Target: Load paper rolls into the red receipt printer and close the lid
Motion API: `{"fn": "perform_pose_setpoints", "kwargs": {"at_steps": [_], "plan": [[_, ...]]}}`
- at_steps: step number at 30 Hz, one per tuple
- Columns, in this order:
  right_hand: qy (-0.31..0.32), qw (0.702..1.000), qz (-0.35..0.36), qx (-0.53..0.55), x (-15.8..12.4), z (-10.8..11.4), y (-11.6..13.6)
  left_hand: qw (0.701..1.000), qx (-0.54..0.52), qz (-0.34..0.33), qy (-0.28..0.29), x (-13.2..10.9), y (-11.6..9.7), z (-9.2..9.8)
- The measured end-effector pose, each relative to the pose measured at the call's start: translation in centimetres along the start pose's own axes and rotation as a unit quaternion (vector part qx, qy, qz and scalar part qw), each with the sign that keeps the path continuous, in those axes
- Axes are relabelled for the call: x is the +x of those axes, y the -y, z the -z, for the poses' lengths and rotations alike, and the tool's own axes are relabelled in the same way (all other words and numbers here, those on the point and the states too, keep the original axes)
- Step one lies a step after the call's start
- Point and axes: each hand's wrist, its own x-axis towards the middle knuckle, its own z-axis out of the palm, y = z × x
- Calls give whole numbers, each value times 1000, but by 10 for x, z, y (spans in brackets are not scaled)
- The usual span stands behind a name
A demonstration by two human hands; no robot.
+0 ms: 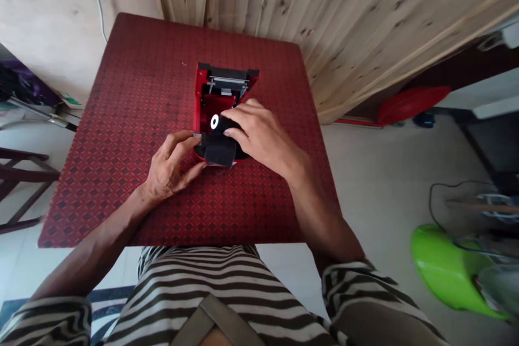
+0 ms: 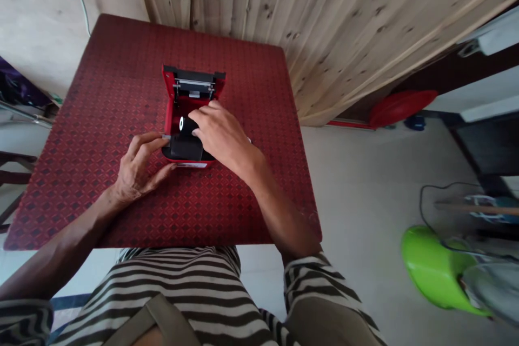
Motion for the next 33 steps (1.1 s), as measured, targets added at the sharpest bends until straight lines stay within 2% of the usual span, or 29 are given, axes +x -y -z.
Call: {"fn": "perform_pose_setpoints", "kwargs": {"at_steps": [4, 9, 14, 20, 24, 27, 30, 33], "plan": [[79, 993, -34, -75, 23, -13, 7, 1000, 6, -2, 0, 0, -1, 0], [150, 980, -71, -108, 29, -5, 14, 1000, 0, -1, 0, 1, -1, 0], [188, 970, -101, -115, 39, -5, 14, 1000, -2, 0, 7, 1, -2, 0], [221, 966, -85, -101, 48, -12, 6, 1000, 0, 6, 9, 0, -3, 0], [186, 979, -58, -63, 40, -11, -2, 1000, 1, 8, 11, 1, -3, 0], [106, 994, -12, 11, 20, -2, -4, 1000, 1, 10, 12, 1, -3, 1], [21, 994, 43, 98, -7, 5, 0, 999, -22, 18, 17, 0, -4, 5], [-31, 992, 49, 110, -25, -2, 7, 996, -68, 48, 4, 9, -2, 16]]}}
